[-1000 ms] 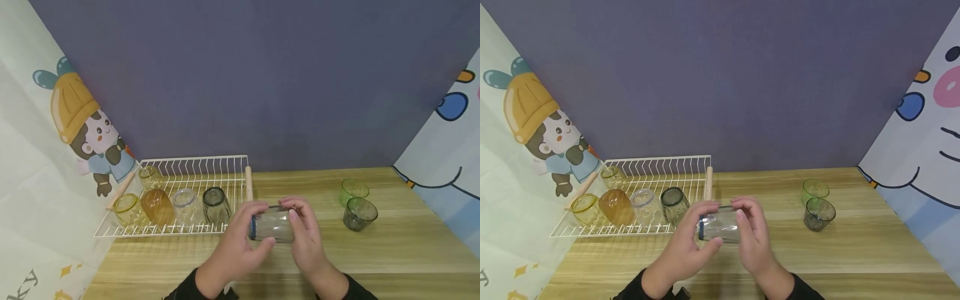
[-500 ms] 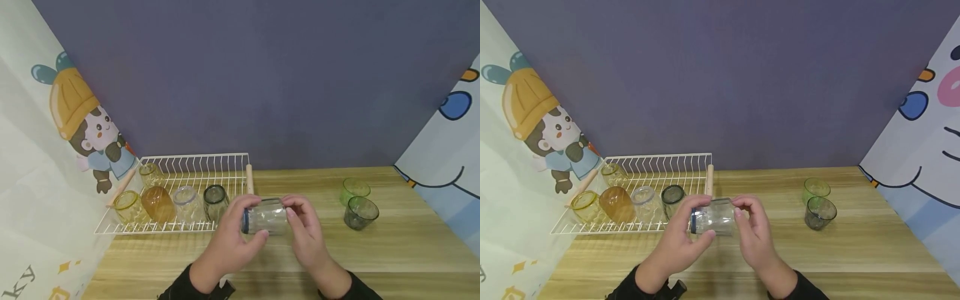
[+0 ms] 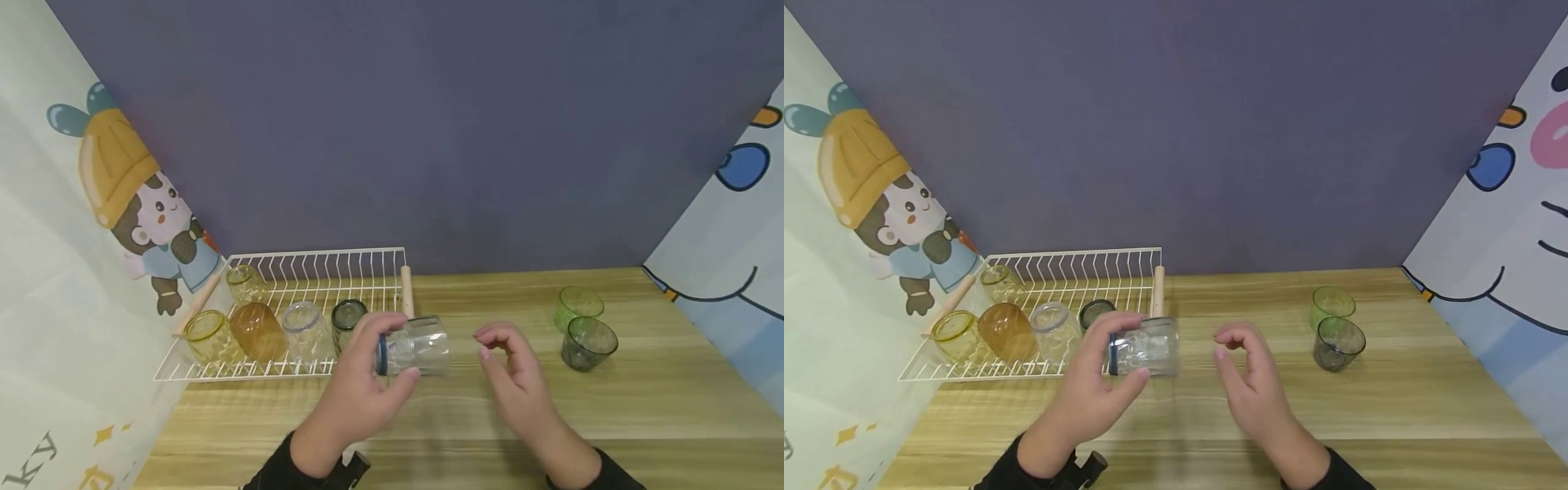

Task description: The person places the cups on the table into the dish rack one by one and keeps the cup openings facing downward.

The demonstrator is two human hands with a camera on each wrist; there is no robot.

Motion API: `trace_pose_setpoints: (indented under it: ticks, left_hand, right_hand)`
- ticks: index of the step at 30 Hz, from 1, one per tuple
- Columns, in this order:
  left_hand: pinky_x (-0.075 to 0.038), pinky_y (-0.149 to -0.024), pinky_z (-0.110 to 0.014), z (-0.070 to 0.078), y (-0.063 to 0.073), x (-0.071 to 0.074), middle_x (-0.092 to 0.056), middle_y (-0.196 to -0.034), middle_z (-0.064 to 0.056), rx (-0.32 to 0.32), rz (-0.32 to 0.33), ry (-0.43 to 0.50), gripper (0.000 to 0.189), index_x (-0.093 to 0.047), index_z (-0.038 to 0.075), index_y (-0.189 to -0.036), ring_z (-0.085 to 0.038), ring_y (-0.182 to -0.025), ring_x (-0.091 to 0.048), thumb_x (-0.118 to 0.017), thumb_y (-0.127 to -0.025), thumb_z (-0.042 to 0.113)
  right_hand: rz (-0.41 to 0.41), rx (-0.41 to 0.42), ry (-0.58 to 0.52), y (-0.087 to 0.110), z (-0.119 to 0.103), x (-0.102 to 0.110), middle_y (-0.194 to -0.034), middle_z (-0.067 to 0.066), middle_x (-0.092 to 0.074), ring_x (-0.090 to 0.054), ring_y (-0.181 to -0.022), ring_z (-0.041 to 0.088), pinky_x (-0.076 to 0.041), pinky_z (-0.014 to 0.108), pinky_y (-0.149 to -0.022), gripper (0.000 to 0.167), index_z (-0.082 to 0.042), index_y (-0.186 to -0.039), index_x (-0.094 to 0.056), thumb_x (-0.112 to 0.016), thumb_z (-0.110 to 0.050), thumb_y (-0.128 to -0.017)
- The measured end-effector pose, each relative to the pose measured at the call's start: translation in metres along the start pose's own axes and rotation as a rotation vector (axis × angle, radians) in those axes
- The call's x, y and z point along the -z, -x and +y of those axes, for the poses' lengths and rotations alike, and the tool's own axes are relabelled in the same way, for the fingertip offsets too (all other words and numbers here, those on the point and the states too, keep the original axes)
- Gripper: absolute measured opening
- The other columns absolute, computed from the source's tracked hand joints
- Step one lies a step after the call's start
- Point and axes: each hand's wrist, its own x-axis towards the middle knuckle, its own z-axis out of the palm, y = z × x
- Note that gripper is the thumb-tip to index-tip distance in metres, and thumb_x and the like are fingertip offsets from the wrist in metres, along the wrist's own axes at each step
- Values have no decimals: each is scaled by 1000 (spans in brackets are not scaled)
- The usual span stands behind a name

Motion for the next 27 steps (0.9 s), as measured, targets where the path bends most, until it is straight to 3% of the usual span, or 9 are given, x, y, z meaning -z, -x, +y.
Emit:
trace_pose_setpoints:
  ticks: [5,9,12,15,20,22,27]
  left_hand:
    - [-58,-86,-41,-4,1,23,-55,-136,-3,-26,60,-49,61,-52,10,-141,-23,-114,-57,-76,-84,12]
    - [-61,-72,-33,-6,-2,49,-55,-134,-2,47,69,-82,62,-50,13,-142,-21,-104,-59,-77,-85,12]
    - [-61,-71,-34,-10,-10,72,-55,-131,-3,84,70,-159,62,-49,13,-141,-20,-101,-59,-77,-86,13]
    - [-56,-82,-41,-15,-21,94,-55,-130,-5,98,54,-278,60,-50,9,-139,-20,-103,-57,-78,-87,17]
    - [-46,-93,-49,-29,-40,125,-53,-133,-12,182,-40,-427,60,-48,5,-144,-26,-107,-52,-73,-93,24]
    - [-44,-100,-52,-36,-48,134,-51,-137,-15,209,-87,-472,60,-47,4,-146,-30,-116,-51,-70,-95,24]
    - [-38,-108,-57,-53,-70,153,-50,-141,-21,244,-179,-606,56,-47,-1,-145,-39,-133,-45,-64,-98,24]
  right_hand:
    - [-3,27,58,3,6,1,-109,15,-59,-56,-107,19,-45,24,-99,26,10,-107,-58,-51,26,-88]
    - [9,-21,78,6,10,2,-108,18,-59,-56,-106,19,-45,25,-97,24,10,-106,-58,-53,25,-88]
    - [-7,-70,101,9,13,3,-108,19,-59,-56,-104,20,-46,25,-95,22,9,-106,-57,-54,23,-89]
    - [-51,-83,155,12,17,3,-108,13,-60,-56,-103,19,-46,23,-94,23,5,-107,-58,-56,21,-91]
    - [-77,-69,172,14,23,-1,-109,9,-61,-56,-104,16,-45,24,-95,23,4,-109,-59,-59,19,-91]
    - [-70,-38,179,14,24,-1,-108,12,-61,-56,-104,16,-44,25,-94,24,5,-109,-59,-60,19,-89]
    - [-120,12,353,10,25,14,-114,8,-62,-55,-107,16,-43,23,-93,31,0,-113,-61,-68,14,-86]
